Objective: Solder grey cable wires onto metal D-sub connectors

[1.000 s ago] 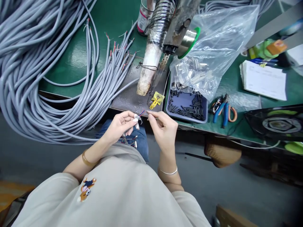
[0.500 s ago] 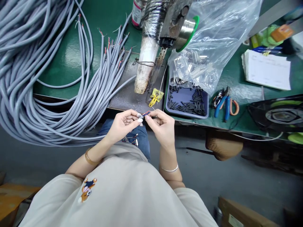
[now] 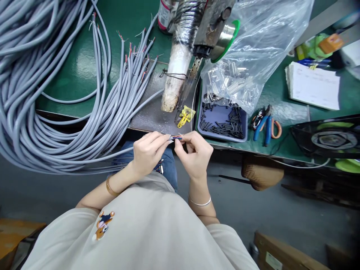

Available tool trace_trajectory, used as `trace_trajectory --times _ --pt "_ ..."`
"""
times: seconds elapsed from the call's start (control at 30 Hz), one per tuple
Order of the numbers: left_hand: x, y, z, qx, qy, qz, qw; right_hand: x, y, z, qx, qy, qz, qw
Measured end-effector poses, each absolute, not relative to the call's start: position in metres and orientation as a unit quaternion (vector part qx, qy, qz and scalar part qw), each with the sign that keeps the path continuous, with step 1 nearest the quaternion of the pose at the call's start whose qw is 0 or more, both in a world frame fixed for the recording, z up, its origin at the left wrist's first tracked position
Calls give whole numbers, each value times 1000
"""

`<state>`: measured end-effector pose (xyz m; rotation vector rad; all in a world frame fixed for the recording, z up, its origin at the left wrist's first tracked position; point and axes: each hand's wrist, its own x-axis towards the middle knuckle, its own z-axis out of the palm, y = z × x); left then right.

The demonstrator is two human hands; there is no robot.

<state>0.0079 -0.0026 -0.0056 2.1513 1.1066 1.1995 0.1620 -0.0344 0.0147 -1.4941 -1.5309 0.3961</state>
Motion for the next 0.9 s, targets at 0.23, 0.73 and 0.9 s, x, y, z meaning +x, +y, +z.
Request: trace_trajectory --times 0.23,0.73,0.9 --pt "-8 -11 55 871 403 263 94 175 -43 21 -577 -523 122 615" --pt "-4 4 -4 282 354 327 829 169 -38 21 -625 -556 293 463" --pt "-4 8 0 327 358 335 808 160 -27 10 -590 -535 379 471"
